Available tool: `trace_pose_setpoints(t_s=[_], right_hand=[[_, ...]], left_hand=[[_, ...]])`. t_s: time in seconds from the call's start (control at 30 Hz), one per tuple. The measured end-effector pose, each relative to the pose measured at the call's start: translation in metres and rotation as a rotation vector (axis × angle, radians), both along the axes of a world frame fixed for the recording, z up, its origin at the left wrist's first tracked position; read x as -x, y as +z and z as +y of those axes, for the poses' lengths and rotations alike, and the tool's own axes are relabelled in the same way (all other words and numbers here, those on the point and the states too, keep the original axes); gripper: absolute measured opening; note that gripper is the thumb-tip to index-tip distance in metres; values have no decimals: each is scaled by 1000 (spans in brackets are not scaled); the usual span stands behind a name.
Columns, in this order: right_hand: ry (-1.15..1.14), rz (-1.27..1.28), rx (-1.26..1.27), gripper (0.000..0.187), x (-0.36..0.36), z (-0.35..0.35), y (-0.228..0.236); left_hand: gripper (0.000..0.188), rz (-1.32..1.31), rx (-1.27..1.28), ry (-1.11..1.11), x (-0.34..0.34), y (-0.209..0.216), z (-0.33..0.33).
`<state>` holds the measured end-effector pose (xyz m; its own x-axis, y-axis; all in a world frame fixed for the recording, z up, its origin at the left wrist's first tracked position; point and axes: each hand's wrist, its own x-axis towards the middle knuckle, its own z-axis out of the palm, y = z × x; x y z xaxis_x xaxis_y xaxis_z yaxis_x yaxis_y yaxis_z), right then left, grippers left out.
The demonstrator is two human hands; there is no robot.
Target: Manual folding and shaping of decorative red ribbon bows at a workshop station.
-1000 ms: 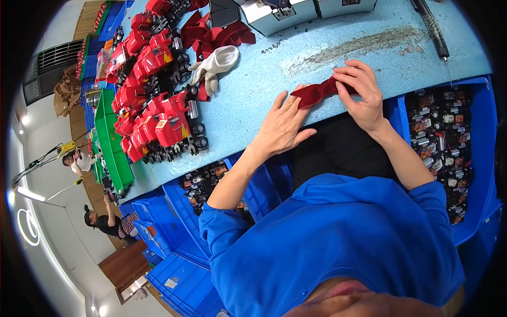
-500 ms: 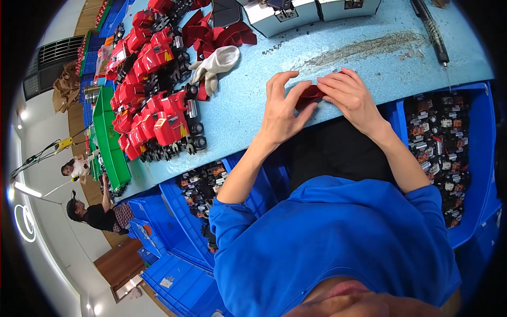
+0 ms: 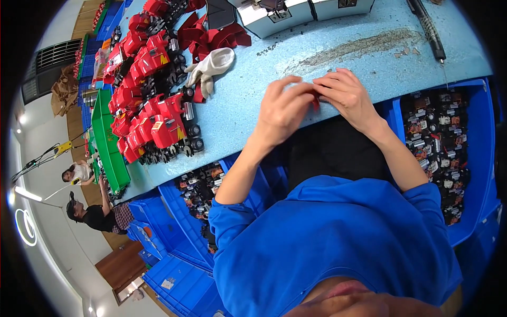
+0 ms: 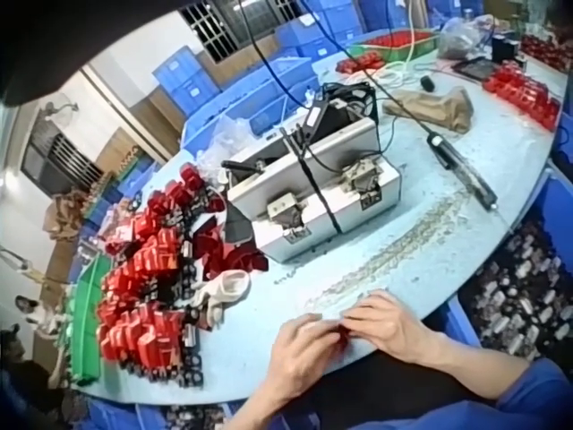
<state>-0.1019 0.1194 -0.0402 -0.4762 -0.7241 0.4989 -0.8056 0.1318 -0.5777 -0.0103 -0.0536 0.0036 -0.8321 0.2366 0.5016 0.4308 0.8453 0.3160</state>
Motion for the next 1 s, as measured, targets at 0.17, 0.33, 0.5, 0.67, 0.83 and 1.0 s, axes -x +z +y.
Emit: trace_pose_setpoints(t_s=[0.17, 0.33, 0.5, 0.67, 0.83, 1.0], right_hand=[[-10, 24, 37, 25, 0, -1, -3], [-36, 38, 5, 27, -6, -1, -2], [-126, -36, 57, 28, -5, 7, 2], [-434, -114, 273, 21, 10, 24, 22], [-295, -180, 235, 15, -7, 32, 18], [-226, -117, 141, 21, -3, 20, 20]], left_hand=[[20, 0, 153, -81, -13, -5, 19], [20, 22, 48, 85, -28, -29, 32], [21, -11, -59, 168, -27, -34, 40], [17, -7, -157, 174, -31, -36, 36], [13, -99, -247, 119, -24, -20, 27], [22, -169, -280, 154, -14, -20, 24]])
